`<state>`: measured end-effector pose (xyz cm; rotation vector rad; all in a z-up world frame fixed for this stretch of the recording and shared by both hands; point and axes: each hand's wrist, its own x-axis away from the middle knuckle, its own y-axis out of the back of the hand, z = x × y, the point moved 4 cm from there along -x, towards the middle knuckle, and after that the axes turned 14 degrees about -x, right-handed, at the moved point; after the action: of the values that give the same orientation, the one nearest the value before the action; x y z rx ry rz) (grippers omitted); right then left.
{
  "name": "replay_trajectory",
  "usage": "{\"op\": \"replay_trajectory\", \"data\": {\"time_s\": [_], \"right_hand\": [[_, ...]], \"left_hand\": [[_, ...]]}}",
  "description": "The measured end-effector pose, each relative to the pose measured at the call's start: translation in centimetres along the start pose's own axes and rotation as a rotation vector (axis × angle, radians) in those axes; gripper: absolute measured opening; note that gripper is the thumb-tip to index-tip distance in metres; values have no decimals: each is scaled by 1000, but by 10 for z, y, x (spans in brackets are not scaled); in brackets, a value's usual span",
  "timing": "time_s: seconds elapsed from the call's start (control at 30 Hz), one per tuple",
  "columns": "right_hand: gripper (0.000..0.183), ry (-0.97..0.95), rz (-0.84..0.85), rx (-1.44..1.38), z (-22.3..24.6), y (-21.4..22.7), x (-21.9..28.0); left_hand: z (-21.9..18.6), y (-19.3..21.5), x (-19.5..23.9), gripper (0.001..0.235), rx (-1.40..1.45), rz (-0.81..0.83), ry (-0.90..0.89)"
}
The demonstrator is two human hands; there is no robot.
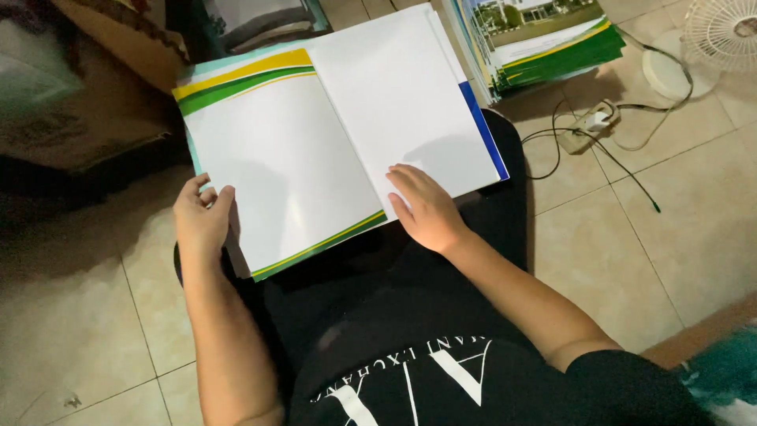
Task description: The person is sitting on the floor, picking up printed brochures from a stack and inserting them into a white folder, smoothing the pages as they go.
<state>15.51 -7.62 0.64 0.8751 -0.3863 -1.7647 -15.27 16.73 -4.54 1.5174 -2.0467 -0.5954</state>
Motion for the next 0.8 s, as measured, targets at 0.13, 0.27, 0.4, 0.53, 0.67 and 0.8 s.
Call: {"op": "replay_trajectory", "data": {"time_s": [0.13,0.27,0.4,0.53,0.67,0.8], "right_hand": [[33,-25,45,-70,9,4,-10],[47,-131,200,37,-8,3,-23],[66,-294,337,149,-4,4,-33],[67,-283,394,192,-6,-1,-34],[67,-258,415,247,-17,-10,-30],[63,-263,476,250,-26,-11,-26]], "left_hand": [[-73,-26,29,38,-26,-49,-4],[-89,-48,42,30,-90,-170,-57],[-79,-51,44,37,-236,-172,-38],[-127,-54,43,69,-441,-427,-209],[-155,-134,1,49,-578,-569,-674],[-199,-167,-21,52,-845,-22,-587]]}}
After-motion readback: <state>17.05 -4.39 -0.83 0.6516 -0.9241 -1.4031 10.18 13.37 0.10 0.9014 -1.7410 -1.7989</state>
